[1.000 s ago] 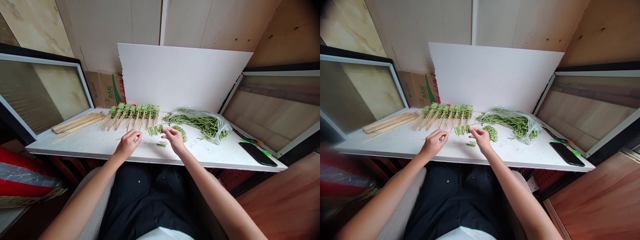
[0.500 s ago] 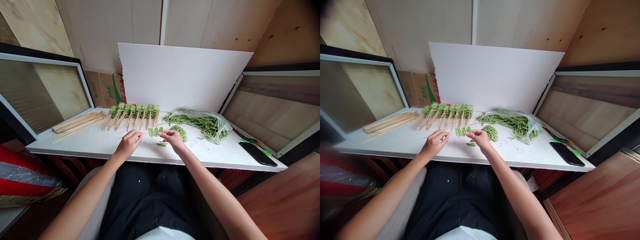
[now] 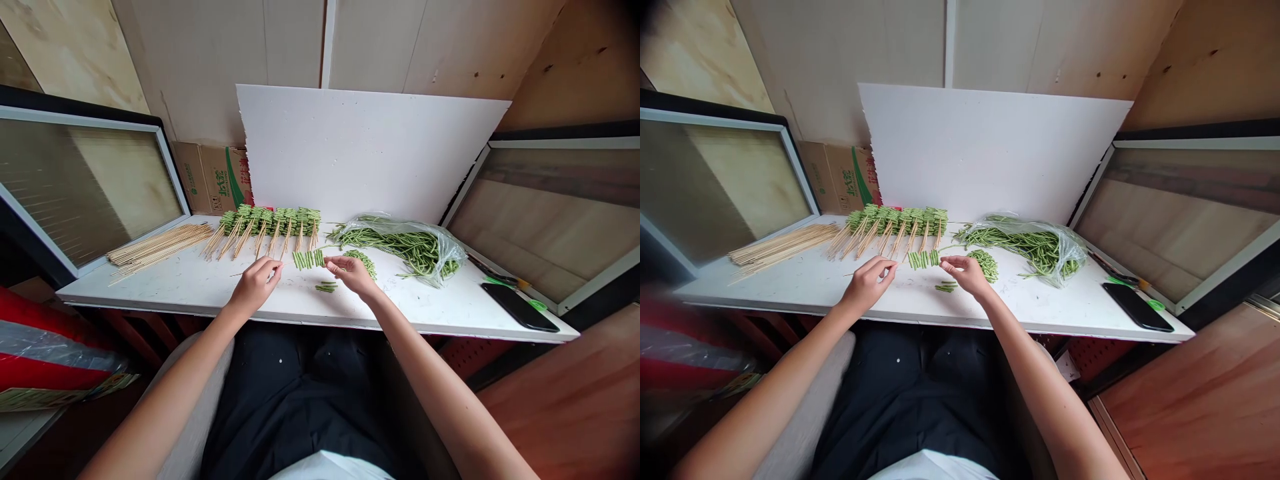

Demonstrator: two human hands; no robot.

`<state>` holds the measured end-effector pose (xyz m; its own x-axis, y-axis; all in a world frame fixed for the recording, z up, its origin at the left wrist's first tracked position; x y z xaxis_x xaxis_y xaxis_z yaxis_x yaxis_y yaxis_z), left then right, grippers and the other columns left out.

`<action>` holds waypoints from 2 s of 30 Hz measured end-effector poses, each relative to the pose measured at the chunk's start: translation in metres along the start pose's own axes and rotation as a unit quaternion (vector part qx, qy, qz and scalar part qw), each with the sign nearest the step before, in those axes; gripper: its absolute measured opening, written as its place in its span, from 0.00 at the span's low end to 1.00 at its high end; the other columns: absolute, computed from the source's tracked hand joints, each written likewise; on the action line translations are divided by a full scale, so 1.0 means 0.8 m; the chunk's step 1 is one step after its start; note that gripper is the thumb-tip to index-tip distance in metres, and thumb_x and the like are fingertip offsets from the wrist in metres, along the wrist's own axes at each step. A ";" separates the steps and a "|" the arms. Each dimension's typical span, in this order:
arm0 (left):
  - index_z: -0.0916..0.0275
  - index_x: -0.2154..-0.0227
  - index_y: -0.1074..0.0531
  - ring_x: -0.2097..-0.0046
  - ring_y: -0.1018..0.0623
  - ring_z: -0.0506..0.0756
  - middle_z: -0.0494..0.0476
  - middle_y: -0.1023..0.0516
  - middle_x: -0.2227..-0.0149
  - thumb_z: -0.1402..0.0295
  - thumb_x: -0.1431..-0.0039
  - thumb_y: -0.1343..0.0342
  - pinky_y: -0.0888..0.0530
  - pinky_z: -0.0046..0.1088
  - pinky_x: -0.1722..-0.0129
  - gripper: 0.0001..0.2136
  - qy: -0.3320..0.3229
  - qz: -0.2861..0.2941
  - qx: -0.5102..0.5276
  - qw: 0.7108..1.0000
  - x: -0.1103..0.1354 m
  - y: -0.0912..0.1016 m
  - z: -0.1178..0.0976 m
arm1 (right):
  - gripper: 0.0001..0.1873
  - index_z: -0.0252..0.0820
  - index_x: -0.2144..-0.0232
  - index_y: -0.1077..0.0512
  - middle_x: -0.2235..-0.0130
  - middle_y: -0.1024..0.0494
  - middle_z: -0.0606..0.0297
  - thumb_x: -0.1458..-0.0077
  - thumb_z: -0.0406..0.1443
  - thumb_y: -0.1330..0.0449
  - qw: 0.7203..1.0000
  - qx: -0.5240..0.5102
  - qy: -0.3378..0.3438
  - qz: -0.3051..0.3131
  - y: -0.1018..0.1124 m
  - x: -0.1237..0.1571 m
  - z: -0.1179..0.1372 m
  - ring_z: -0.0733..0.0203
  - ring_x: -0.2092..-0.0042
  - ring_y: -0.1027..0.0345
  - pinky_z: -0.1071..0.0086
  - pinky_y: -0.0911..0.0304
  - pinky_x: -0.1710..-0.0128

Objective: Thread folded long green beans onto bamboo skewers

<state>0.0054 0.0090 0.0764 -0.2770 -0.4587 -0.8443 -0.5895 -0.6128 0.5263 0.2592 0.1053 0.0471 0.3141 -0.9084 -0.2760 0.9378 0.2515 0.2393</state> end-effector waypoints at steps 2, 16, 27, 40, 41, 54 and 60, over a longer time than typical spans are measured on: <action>0.62 0.58 0.25 0.64 0.23 0.53 0.57 0.22 0.63 0.73 0.28 0.49 0.24 0.31 0.59 0.07 0.005 0.000 -0.002 1.000 0.001 -0.001 0.003 | 0.12 0.46 0.59 0.15 0.53 0.14 0.54 0.42 0.44 0.31 0.988 0.146 0.045 -0.004 0.008 -0.002 -0.008 0.43 0.50 0.23 0.50 0.31 0.47; 0.61 0.58 0.25 0.69 0.28 0.51 0.55 0.24 0.65 0.72 0.29 0.47 0.28 0.29 0.62 0.06 0.035 -0.007 0.038 0.999 0.001 -0.003 0.006 | 0.07 0.42 0.63 0.16 0.60 0.15 0.52 0.39 0.38 0.34 0.960 0.270 0.064 -0.024 0.005 -0.003 -0.027 0.43 0.53 0.26 0.55 0.33 0.52; 0.61 0.59 0.24 0.70 0.29 0.51 0.55 0.24 0.66 0.72 0.29 0.47 0.29 0.29 0.64 0.07 0.040 -0.021 0.046 0.998 -0.002 0.000 0.000 | 0.24 0.44 0.60 0.17 0.54 0.14 0.57 0.53 0.53 0.25 0.970 -0.238 -0.050 -0.015 0.000 -0.004 -0.011 0.54 0.49 0.21 0.64 0.28 0.51; 0.61 0.62 0.25 0.70 0.31 0.51 0.52 0.26 0.69 0.73 0.31 0.46 0.31 0.28 0.65 0.06 0.049 -0.023 0.044 0.998 -0.003 -0.001 -0.001 | 0.21 0.45 0.65 0.16 0.59 0.13 0.60 0.59 0.48 0.20 0.948 -0.308 -0.079 -0.035 -0.015 0.005 -0.004 0.54 0.54 0.18 0.60 0.25 0.46; 0.61 0.62 0.25 0.70 0.31 0.51 0.52 0.26 0.69 0.73 0.31 0.46 0.31 0.29 0.65 0.06 0.049 -0.022 0.045 0.998 -0.003 -0.001 -0.001 | 0.21 0.45 0.65 0.16 0.59 0.13 0.60 0.59 0.48 0.20 0.947 -0.310 -0.079 -0.037 -0.014 0.005 -0.004 0.54 0.54 0.18 0.60 0.25 0.46; 0.61 0.62 0.25 0.70 0.29 0.51 0.53 0.25 0.67 0.75 0.32 0.46 0.31 0.28 0.65 0.06 0.040 -0.011 0.040 0.998 -0.003 0.000 -0.004 | 0.18 0.43 0.68 0.15 0.62 0.14 0.59 0.59 0.46 0.20 0.947 -0.307 -0.066 -0.060 -0.010 0.003 -0.007 0.55 0.55 0.20 0.63 0.26 0.49; 0.61 0.61 0.25 0.66 0.25 0.52 0.54 0.24 0.66 0.75 0.31 0.47 0.28 0.28 0.62 0.07 0.021 -0.005 0.036 0.999 -0.002 0.000 -0.005 | 0.17 0.43 0.70 0.15 0.63 0.14 0.59 0.59 0.45 0.20 0.958 -0.275 -0.042 -0.072 -0.006 0.004 -0.004 0.55 0.57 0.21 0.60 0.25 0.51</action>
<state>0.0093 0.0071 0.0781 -0.2394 -0.4799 -0.8440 -0.6455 -0.5707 0.5076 0.2564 0.1025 0.0424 0.1853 -0.9645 -0.1881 0.9136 0.2396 -0.3286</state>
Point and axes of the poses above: each hand's wrist, its own x-axis away from the middle knuckle, its own y-axis out of the back of the hand, z = x × y, the point moved 6 cm from there along -x, towards the middle knuckle
